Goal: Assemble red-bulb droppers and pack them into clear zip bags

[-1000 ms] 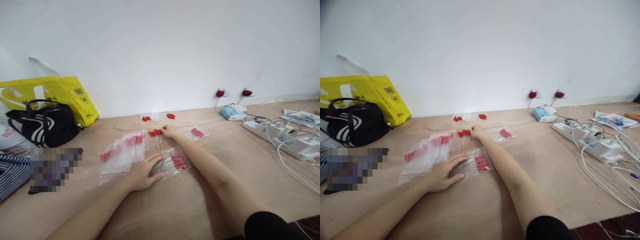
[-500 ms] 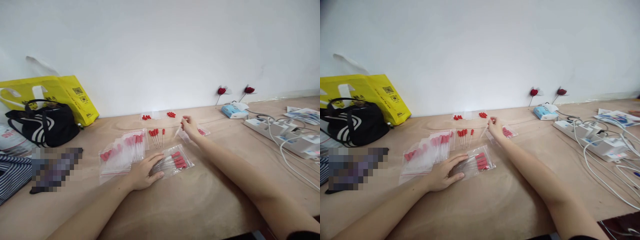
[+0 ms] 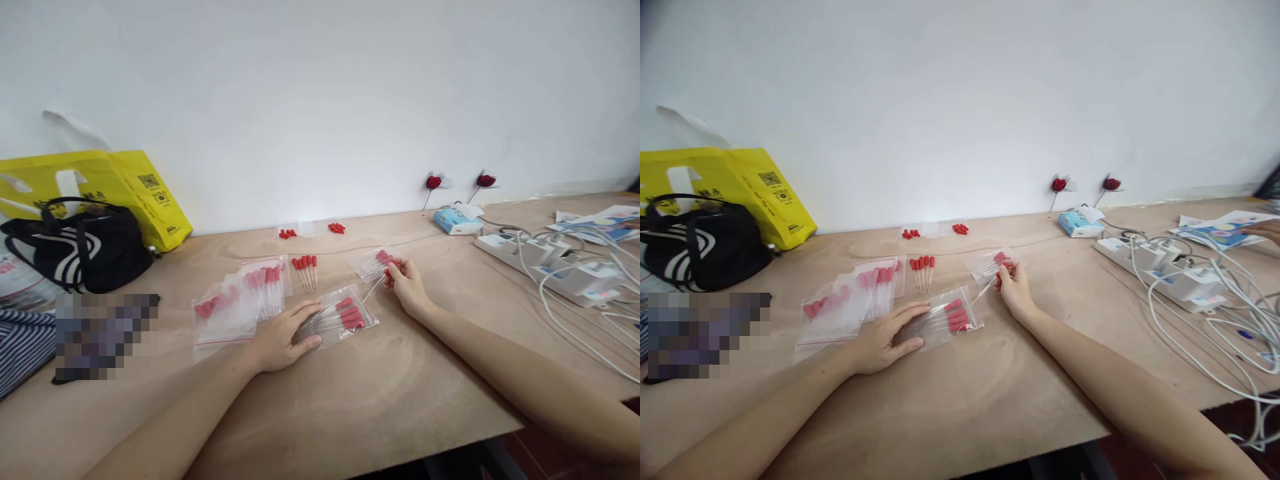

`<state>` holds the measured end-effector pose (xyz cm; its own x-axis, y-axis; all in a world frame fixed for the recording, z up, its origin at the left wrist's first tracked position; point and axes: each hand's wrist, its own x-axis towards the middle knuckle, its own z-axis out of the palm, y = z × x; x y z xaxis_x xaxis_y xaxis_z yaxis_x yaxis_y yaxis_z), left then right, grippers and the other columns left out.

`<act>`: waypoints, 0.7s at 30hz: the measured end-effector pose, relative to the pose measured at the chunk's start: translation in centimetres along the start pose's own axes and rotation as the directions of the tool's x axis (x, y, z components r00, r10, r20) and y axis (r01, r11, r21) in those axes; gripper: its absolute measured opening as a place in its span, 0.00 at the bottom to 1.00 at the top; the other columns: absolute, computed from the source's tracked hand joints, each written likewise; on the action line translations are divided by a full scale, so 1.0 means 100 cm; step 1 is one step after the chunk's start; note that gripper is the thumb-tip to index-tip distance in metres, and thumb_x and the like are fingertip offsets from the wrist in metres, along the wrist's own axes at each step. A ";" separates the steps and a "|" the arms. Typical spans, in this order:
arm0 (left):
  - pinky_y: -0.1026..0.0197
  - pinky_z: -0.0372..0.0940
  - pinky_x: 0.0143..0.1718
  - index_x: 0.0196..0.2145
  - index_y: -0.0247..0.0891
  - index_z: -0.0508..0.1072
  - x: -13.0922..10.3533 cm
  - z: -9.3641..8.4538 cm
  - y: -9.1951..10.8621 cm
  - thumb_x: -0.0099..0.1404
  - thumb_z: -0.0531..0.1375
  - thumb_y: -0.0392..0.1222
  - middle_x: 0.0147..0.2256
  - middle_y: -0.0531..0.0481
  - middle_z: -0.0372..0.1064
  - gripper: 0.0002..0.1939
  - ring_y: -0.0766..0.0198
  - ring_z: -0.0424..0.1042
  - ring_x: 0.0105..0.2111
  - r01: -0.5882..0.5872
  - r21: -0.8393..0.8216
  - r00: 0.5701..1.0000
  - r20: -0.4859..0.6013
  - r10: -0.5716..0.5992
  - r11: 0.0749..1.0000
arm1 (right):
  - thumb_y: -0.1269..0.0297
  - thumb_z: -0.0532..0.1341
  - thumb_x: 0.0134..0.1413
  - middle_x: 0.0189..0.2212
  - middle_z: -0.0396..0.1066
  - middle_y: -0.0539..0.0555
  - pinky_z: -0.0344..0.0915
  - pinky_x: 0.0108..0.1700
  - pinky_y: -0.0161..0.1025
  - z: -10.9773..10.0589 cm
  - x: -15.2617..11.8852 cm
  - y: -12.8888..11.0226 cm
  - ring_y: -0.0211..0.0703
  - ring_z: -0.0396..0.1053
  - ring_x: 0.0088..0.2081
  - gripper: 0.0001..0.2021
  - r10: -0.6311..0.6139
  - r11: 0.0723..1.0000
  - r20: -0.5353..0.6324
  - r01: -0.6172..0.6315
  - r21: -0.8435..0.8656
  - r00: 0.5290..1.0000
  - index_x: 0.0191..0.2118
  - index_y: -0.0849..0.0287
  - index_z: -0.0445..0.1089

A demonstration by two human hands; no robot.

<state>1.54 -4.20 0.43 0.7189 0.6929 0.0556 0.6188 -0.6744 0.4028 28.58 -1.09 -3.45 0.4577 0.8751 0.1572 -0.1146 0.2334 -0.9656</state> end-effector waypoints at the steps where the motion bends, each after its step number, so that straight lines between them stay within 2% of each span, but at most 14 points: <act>1: 0.53 0.55 0.53 0.54 0.42 0.54 0.000 0.000 0.000 0.62 0.51 0.48 0.56 0.47 0.52 0.23 0.57 0.56 0.53 0.002 -0.002 1.000 -0.002 -0.002 1.000 | 0.59 0.58 0.41 0.20 0.61 0.43 0.57 0.19 0.30 0.001 0.000 0.000 0.31 0.59 0.17 0.12 0.014 1.000 0.001 -0.014 0.009 1.000 0.32 0.56 0.57; 6: 0.53 0.54 0.53 0.54 0.42 0.55 0.000 0.000 0.000 0.62 0.52 0.47 0.56 0.47 0.52 0.23 0.57 0.56 0.53 -0.007 -0.022 1.000 -0.010 0.006 1.000 | 0.60 0.58 0.40 0.19 0.62 0.42 0.59 0.20 0.31 0.003 -0.006 0.001 0.31 0.61 0.18 0.12 0.084 0.994 0.029 -0.086 0.073 0.996 0.32 0.56 0.56; 11: 0.54 0.54 0.53 0.54 0.42 0.54 0.001 0.001 0.000 0.62 0.52 0.47 0.56 0.46 0.52 0.24 0.57 0.56 0.53 -0.021 -0.037 1.000 -0.015 0.020 0.999 | 0.61 0.62 0.38 0.19 0.63 0.43 0.64 0.25 0.35 0.008 -0.020 -0.004 0.34 0.65 0.20 0.14 0.169 0.980 0.160 -0.183 0.079 0.973 0.30 0.56 0.56; 14: 0.53 0.54 0.53 0.55 0.42 0.54 0.000 0.001 0.000 0.62 0.52 0.46 0.56 0.46 0.51 0.24 0.57 0.56 0.54 -0.016 -0.033 1.000 -0.010 0.016 0.999 | 0.61 0.64 0.35 0.19 0.65 0.45 0.64 0.28 0.35 0.009 -0.026 -0.007 0.34 0.65 0.22 0.14 0.198 0.980 0.251 -0.200 -0.017 0.947 0.28 0.58 0.59; 17: 0.52 0.54 0.53 0.54 0.42 0.54 0.000 0.001 0.000 0.62 0.51 0.46 0.56 0.46 0.51 0.23 0.57 0.56 0.53 -0.018 -0.032 1.000 -0.013 0.017 0.999 | 0.61 0.64 0.36 0.21 0.67 0.47 0.63 0.27 0.35 0.008 -0.029 -0.005 0.34 0.64 0.22 0.11 0.159 0.979 0.395 -0.091 -0.185 0.905 0.27 0.59 0.65; 21: 0.53 0.53 0.54 0.55 0.42 0.54 0.000 0.001 -0.001 0.62 0.51 0.46 0.57 0.46 0.50 0.23 0.57 0.55 0.54 -0.031 -0.029 0.999 -0.010 0.031 0.999 | 0.60 0.61 0.41 0.29 0.69 0.51 0.63 0.33 0.38 0.009 -0.029 0.001 0.39 0.65 0.30 0.08 0.030 0.928 0.510 0.165 -0.333 0.860 0.27 0.59 0.71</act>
<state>1.53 -4.12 0.26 0.7342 0.6745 0.0774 0.5867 -0.6877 0.4276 26.43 -3.20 -3.79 -0.0594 0.9755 0.2118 0.2631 0.2200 -0.9393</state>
